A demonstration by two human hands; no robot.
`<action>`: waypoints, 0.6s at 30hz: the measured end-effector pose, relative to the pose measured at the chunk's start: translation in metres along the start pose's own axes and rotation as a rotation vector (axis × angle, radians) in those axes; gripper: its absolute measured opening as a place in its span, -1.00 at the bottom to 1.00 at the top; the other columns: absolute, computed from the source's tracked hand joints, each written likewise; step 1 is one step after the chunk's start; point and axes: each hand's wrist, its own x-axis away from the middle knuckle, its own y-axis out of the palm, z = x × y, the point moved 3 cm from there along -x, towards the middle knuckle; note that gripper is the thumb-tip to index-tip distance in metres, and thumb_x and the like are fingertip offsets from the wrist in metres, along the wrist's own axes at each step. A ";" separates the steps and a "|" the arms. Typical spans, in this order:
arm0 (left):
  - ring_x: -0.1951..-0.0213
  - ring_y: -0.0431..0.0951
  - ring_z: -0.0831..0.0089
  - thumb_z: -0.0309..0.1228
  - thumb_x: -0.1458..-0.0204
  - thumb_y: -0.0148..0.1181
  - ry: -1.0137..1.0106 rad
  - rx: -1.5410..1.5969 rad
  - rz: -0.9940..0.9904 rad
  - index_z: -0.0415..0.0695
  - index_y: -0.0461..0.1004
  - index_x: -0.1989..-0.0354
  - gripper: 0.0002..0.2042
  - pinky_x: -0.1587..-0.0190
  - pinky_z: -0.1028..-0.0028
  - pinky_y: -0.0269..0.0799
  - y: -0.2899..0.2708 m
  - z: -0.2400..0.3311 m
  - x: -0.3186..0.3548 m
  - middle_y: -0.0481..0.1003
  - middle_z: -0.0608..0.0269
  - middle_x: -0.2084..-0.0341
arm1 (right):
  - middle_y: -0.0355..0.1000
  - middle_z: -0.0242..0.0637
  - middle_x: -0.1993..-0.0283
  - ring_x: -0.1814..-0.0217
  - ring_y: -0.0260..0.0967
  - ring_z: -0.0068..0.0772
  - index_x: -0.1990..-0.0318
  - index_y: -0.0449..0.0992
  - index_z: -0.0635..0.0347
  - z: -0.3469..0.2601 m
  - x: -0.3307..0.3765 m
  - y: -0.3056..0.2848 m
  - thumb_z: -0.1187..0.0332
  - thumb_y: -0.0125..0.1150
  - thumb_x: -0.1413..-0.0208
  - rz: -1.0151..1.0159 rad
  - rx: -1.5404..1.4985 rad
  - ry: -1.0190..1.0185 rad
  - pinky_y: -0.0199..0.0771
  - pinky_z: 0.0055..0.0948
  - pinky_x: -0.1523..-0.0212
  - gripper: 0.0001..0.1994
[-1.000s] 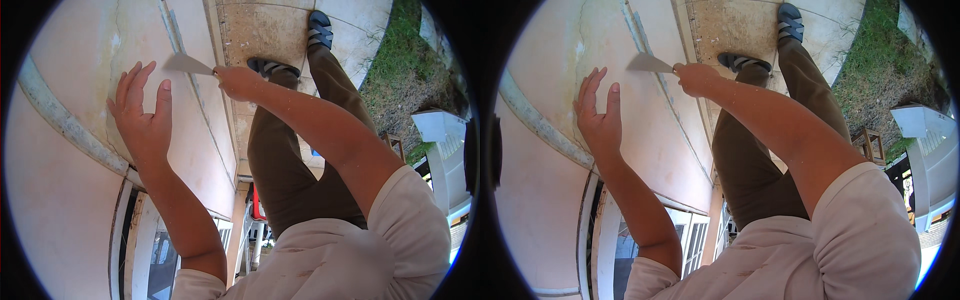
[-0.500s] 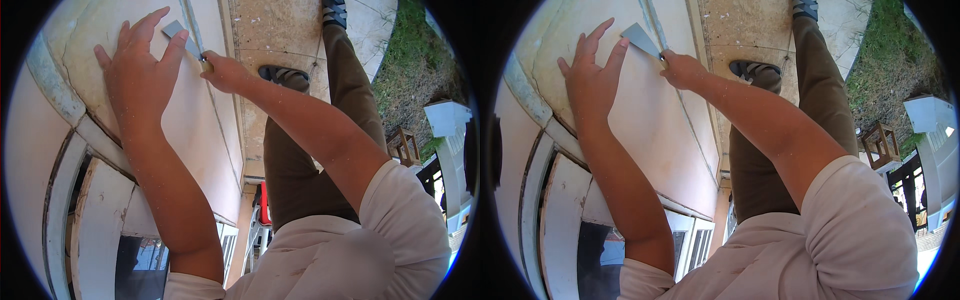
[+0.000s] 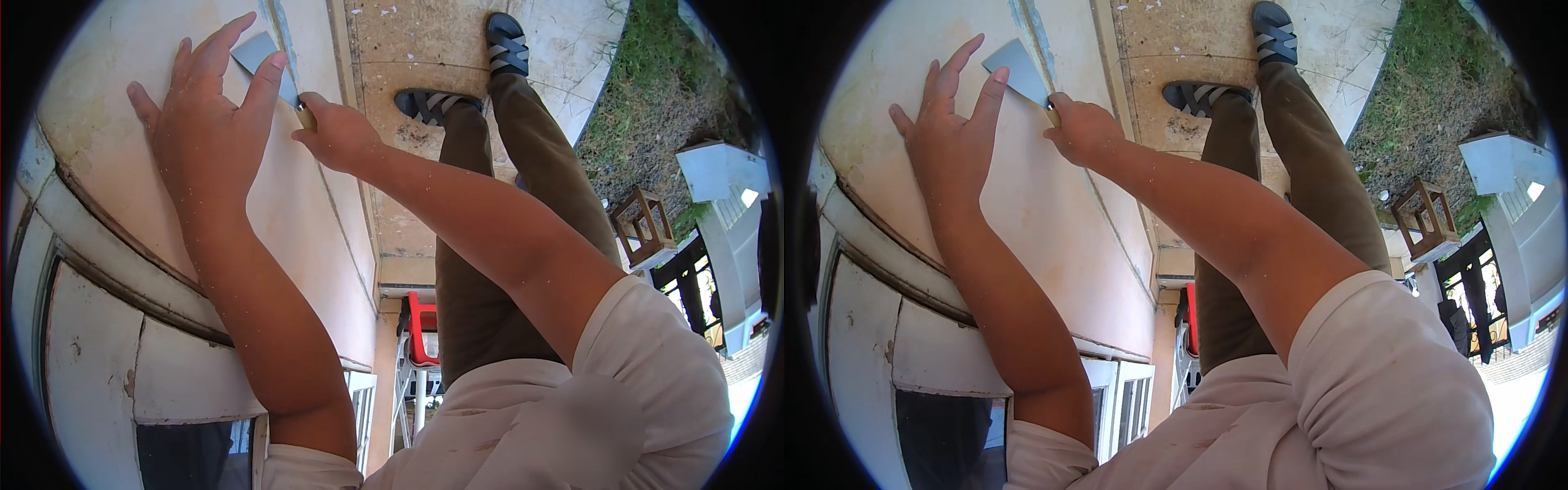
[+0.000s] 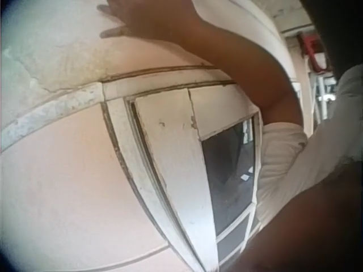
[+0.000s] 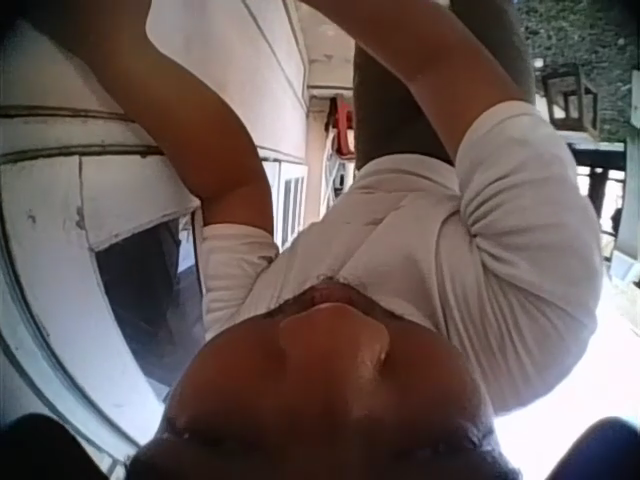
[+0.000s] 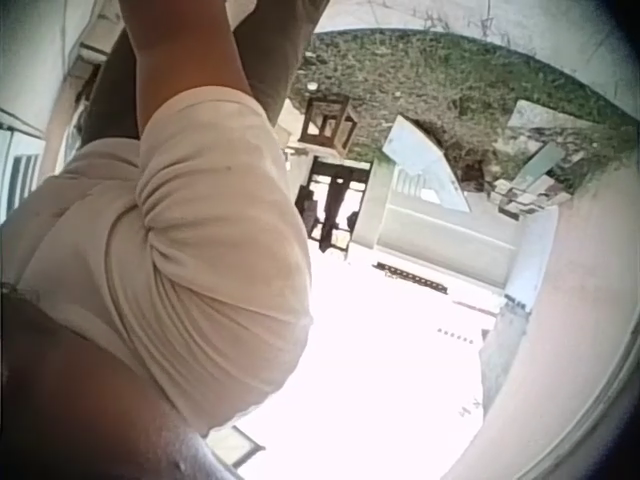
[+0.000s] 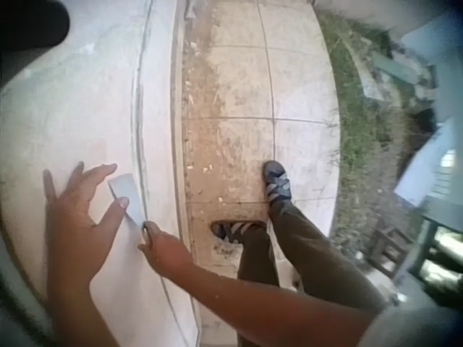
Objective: Using a putty knife to scrape old paint or residue from an exterior wall and around a window frame.
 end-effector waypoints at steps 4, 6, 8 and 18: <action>-0.25 0.33 0.12 -0.04 -0.07 0.21 -0.039 0.153 0.020 0.21 0.49 -0.09 -0.60 -0.39 -0.14 -0.30 -0.005 0.002 0.000 0.50 0.19 -0.06 | 0.47 0.08 0.11 0.06 0.44 0.16 -0.19 0.25 0.19 0.007 0.032 0.024 0.26 0.27 -0.09 -0.071 -0.038 -0.091 0.43 -0.06 0.09 -0.46; -0.25 0.33 0.11 -0.06 -0.06 0.23 -0.057 0.191 0.020 0.19 0.49 -0.08 -0.61 -0.39 -0.13 -0.29 -0.008 0.005 0.007 0.50 0.20 -0.06 | 0.44 0.07 0.03 -0.04 0.39 0.14 -0.21 0.23 0.20 0.024 0.064 0.043 0.30 0.29 -0.07 -0.230 -0.042 0.012 0.39 -0.07 0.00 -0.43; -0.25 0.33 0.08 -0.12 -0.06 0.26 -0.097 0.276 0.010 0.16 0.49 -0.07 -0.61 -0.39 -0.12 -0.27 -0.007 0.008 0.015 0.51 0.24 -0.06 | 0.44 0.06 0.04 -0.04 0.39 0.12 -0.20 0.26 0.20 0.034 0.083 0.046 0.30 0.29 -0.06 -0.302 -0.029 0.034 0.39 -0.08 -0.01 -0.45; -0.24 0.35 0.07 -0.22 -0.04 0.30 -0.180 0.411 0.016 0.11 0.52 -0.03 -0.65 -0.39 -0.12 -0.26 -0.013 0.015 0.029 0.54 0.27 -0.02 | 0.47 0.08 0.12 0.05 0.43 0.16 -0.18 0.25 0.24 -0.008 -0.014 -0.005 0.31 0.28 -0.06 0.033 0.004 -0.132 0.42 -0.05 0.05 -0.46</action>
